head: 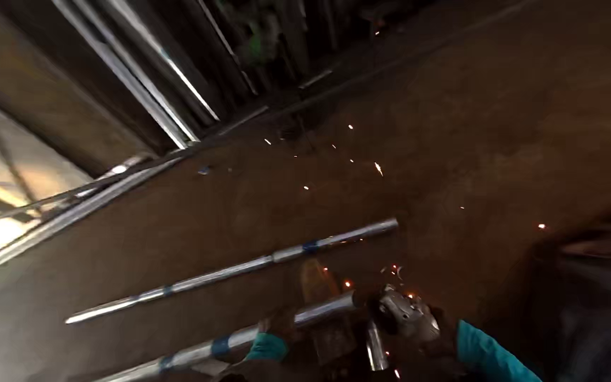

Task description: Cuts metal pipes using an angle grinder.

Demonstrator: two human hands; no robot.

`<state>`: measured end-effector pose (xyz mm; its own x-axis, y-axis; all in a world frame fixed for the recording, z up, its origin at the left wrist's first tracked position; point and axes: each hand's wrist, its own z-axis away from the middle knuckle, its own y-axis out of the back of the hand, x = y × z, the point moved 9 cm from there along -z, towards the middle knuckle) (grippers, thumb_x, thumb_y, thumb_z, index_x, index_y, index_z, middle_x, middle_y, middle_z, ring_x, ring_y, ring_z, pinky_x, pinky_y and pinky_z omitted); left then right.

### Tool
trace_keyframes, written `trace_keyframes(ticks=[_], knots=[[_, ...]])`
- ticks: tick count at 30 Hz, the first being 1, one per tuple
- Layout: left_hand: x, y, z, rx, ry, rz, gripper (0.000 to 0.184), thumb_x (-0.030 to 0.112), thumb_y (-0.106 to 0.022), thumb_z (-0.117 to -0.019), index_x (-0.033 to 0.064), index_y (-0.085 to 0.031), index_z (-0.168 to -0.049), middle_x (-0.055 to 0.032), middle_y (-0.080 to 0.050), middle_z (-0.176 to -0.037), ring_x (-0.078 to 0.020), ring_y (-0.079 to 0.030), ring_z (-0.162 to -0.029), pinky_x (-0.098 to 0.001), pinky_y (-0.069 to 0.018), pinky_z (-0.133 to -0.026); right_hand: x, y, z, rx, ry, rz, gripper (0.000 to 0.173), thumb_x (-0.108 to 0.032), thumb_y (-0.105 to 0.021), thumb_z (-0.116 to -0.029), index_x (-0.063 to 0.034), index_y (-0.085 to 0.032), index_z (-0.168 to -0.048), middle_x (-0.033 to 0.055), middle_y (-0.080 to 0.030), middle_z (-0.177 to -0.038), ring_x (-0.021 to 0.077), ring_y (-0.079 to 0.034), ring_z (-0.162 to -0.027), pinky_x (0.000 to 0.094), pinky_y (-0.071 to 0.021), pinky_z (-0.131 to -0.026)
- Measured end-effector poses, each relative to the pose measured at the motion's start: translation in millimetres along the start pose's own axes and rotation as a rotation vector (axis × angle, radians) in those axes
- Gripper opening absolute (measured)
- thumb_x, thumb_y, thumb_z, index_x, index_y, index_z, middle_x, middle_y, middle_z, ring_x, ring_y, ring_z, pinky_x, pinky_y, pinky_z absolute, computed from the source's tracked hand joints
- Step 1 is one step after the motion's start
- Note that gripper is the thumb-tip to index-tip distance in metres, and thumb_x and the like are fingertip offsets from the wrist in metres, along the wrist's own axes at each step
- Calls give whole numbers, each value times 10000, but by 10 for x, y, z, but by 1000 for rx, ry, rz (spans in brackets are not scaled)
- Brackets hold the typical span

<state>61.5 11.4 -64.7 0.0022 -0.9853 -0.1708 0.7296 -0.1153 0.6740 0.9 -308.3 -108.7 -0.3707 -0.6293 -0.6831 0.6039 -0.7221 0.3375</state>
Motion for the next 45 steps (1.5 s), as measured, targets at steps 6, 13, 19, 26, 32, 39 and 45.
trace_keyframes(ticks=[6,13,19,26,32,39,45], knots=[[-192,-337,-542,203,-7,-23,748,528,-762,-819,153,-589,-1444,-174,-641,-1394,-392,-612,-1284,-639,-464,-1056,296,-111,-451,10,66,-56,993,-281,-939,-687,2,-442,-1498,228,-604,-1377,318,-596,-1279,479,-462,-1113],[-193,-346,-559,205,2,-20,727,506,-770,-808,137,-613,-1414,-168,-661,-1359,-370,-615,-1280,-589,-462,-1080,298,-112,-428,-139,-7,108,874,-251,-914,-736,9,-493,-1456,255,-610,-1355,375,-594,-1272,562,-463,-1080],[-163,-348,-550,227,19,-56,712,514,-762,-824,113,-628,-1397,-166,-647,-1387,-363,-596,-1309,-585,-437,-1104,183,-39,-494,-86,38,50,938,-241,-930,-710,-16,-458,-1489,235,-604,-1370,350,-595,-1273,535,-466,-1085],[-144,-278,-503,212,36,-48,741,512,-789,-800,127,-619,-1410,-155,-653,-1381,-354,-610,-1294,-582,-464,-1079,411,-54,-514,-112,20,133,912,-274,-920,-728,32,-478,-1466,278,-575,-1393,392,-557,-1316,563,-442,-1101],[-167,-325,-533,221,18,-55,730,499,-787,-801,161,-613,-1424,-133,-641,-1407,-340,-595,-1317,-577,-446,-1104,151,-59,-442,-128,49,87,927,-222,-913,-749,4,-431,-1507,260,-568,-1415,375,-560,-1319,541,-436,-1110],[-96,-226,-548,114,-15,-20,737,435,-807,-816,99,-587,-1433,-182,-650,-1372,-364,-599,-1304,-596,-443,-1098,331,-34,-406,-74,-35,73,991,-275,-932,-723,12,-414,-1517,274,-568,-1412,397,-556,-1327,560,-440,-1109],[-107,-201,-769,-27,-106,-49,734,387,-815,-823,50,-568,-1427,-233,-639,-1353,-380,-601,-1291,-568,-455,-1104,201,-62,-394,-36,-57,121,952,-321,-917,-728,-6,-453,-1496,257,-583,-1402,390,-568,-1313,571,-446,-1096]])
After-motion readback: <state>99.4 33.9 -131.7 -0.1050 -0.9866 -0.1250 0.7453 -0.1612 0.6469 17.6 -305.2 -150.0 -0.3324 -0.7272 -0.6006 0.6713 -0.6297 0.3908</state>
